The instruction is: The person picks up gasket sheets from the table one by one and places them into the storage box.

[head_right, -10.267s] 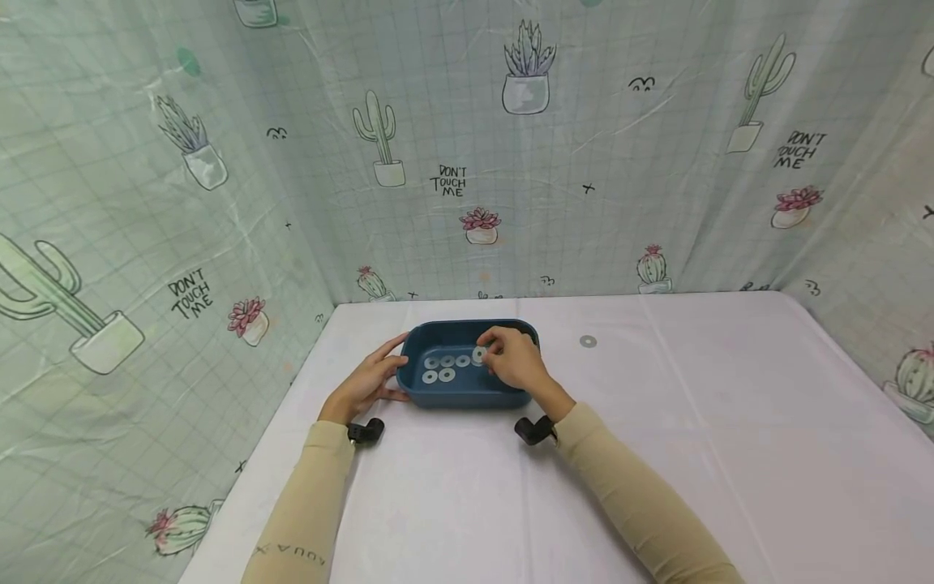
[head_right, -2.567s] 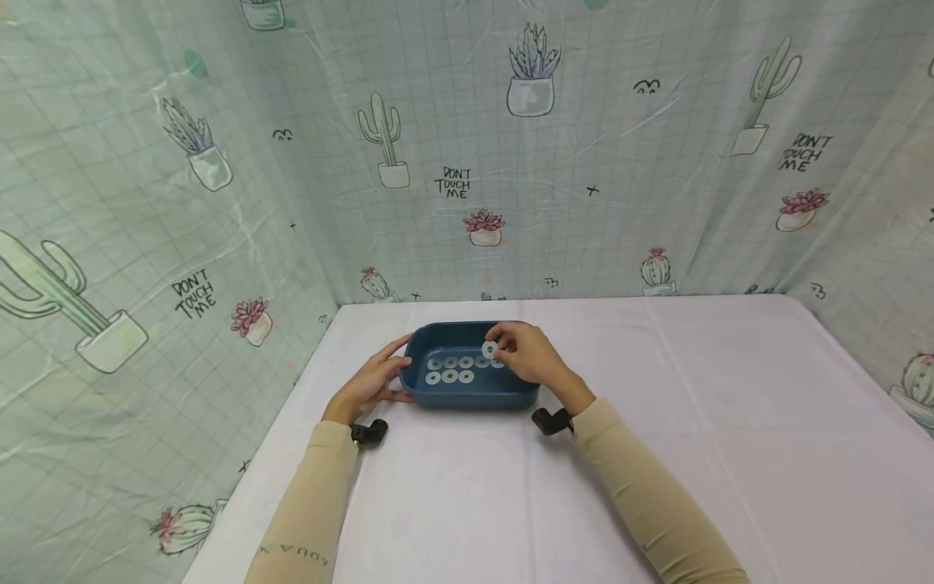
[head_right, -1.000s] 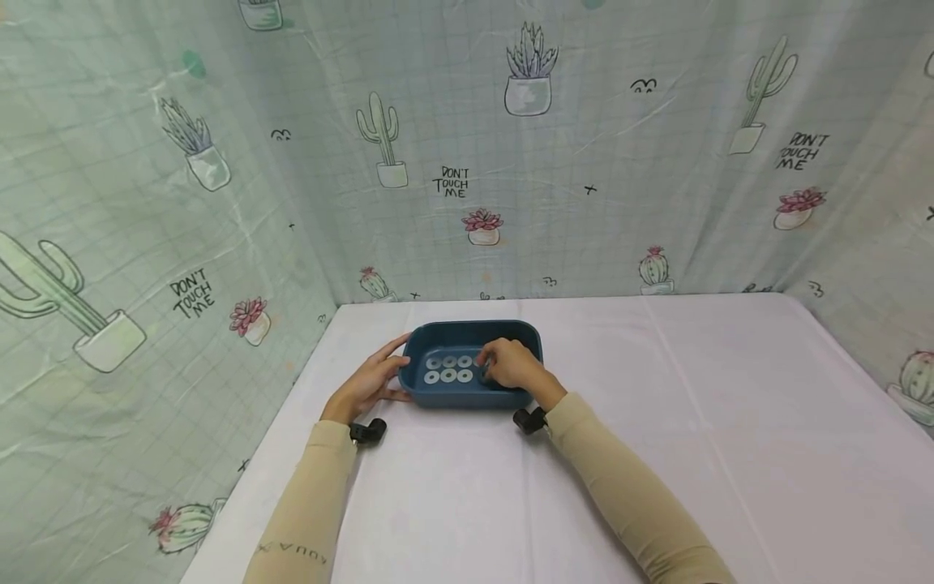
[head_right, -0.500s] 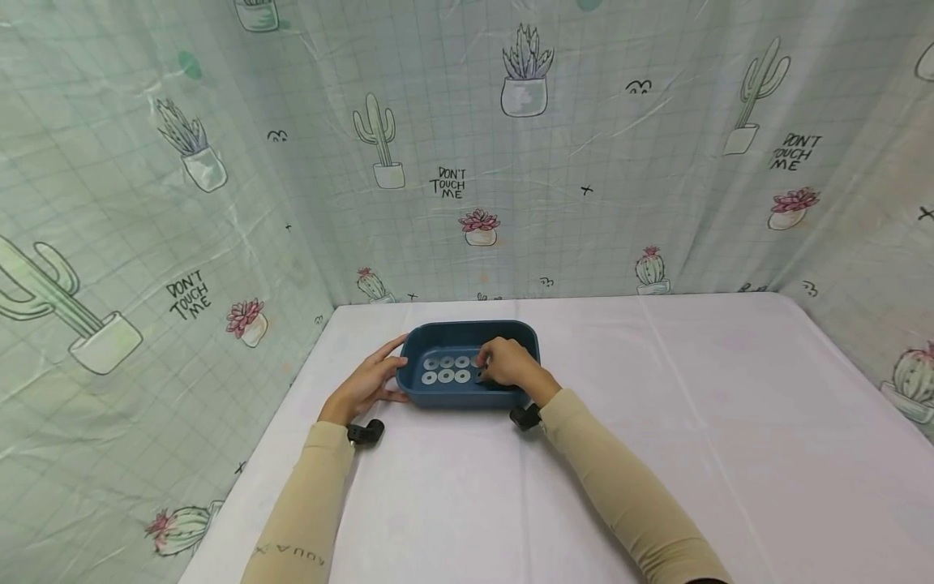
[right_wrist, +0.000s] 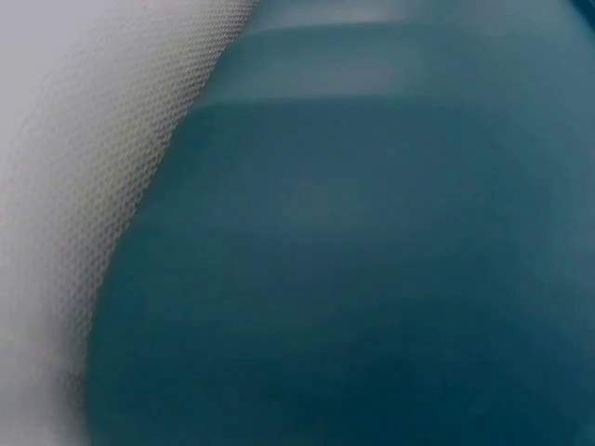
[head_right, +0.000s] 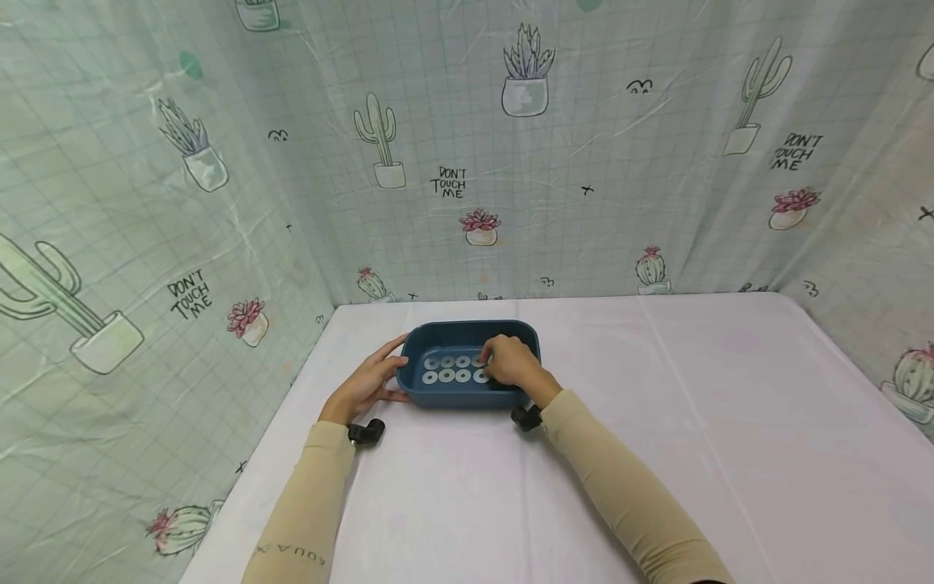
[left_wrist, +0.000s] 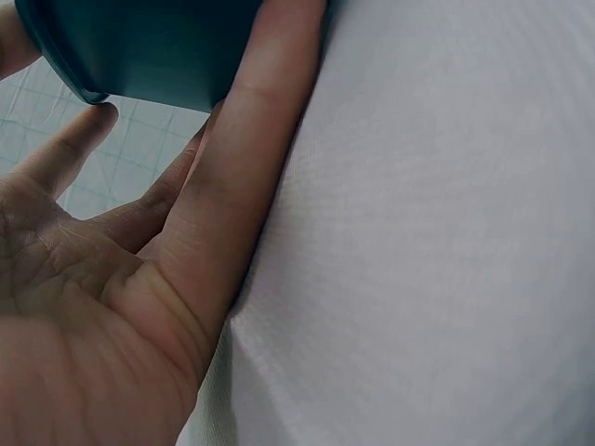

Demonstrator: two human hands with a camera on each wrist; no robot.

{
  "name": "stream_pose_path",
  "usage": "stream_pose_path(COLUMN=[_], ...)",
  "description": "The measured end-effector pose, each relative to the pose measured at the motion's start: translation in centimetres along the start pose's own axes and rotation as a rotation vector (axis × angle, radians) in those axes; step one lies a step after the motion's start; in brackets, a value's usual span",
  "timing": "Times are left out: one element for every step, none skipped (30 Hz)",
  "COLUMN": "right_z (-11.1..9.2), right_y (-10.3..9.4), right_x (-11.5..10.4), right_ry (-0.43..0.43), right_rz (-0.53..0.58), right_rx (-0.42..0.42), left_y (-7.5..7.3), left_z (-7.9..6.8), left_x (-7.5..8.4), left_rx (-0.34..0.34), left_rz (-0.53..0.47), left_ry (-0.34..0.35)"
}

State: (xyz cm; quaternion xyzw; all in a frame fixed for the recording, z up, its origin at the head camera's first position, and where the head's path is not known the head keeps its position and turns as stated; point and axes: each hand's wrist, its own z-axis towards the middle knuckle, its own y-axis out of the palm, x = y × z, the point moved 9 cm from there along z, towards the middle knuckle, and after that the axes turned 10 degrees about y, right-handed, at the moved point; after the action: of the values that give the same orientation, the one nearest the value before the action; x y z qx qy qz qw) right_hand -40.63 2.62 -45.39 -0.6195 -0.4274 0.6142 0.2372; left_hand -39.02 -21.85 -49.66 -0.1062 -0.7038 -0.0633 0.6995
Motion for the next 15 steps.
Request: stream_pose_path(right_z=[0.0,-0.1,-0.1,-0.2,-0.3,-0.4,-0.5,-0.6,-0.8,-0.9,-1.1,-1.2,-1.4,-1.6,-1.8], right_y=[-0.1,-0.3,-0.4,-0.5,-0.6,-0.8,-0.9,-1.0,-1.0,-1.2,-1.3,-1.4,-1.5,-1.6,-1.8], right_x=[0.0,0.0,-0.1,-0.1,-0.2,-0.2,-0.3,-0.3,-0.4,-0.5,-0.6,-0.7,-0.9,-1.0,-1.1], right_ry=[-0.003,-0.01,-0.018,-0.025,-0.036,-0.046,-0.058,-0.071,-0.087,-0.106,-0.128,-0.151,-0.176,-0.2,-0.222], right_rz=[0.011,0.021,0.035,0.046,0.058,0.069,0.08,0.091,0.102,0.112,0.124,0.139,0.154,0.171,0.193], right_rx=[0.011,0.023,0.034,0.045,0.056,0.067,0.08,0.09,0.099,0.109,0.118,0.125,0.132,0.138,0.144], left_y=[0.0,0.1,0.1,0.1,0.1,0.1,0.1,0.0,0.0,-0.1,-0.1,-0.2,-0.2,-0.2,-0.2], left_z=[0.0,0.0,0.0,0.0,0.0,0.0,0.0,0.0,0.0,0.0,0.0,0.0,0.0,0.0,0.0], left_x=[0.0,0.1,0.1,0.1,0.1,0.1,0.1,0.0,0.0,0.0,-0.1,-0.1,-0.2,-0.2,-0.2], left_rx=[0.0,-0.001,-0.002,-0.002,-0.002,0.001,0.002,0.004,0.006,0.009,0.013,0.017,0.02,0.021,0.024], left_rz=[-0.001,-0.001,0.001,0.0,-0.001,-0.002,-0.002,0.0,0.0,-0.001,-0.001,-0.001,-0.002,0.0,0.0], left_ry=[0.0,0.0,0.002,0.001,0.0,-0.001,-0.003,-0.004,-0.006,-0.009,-0.011,-0.011,-0.013,-0.011,-0.011])
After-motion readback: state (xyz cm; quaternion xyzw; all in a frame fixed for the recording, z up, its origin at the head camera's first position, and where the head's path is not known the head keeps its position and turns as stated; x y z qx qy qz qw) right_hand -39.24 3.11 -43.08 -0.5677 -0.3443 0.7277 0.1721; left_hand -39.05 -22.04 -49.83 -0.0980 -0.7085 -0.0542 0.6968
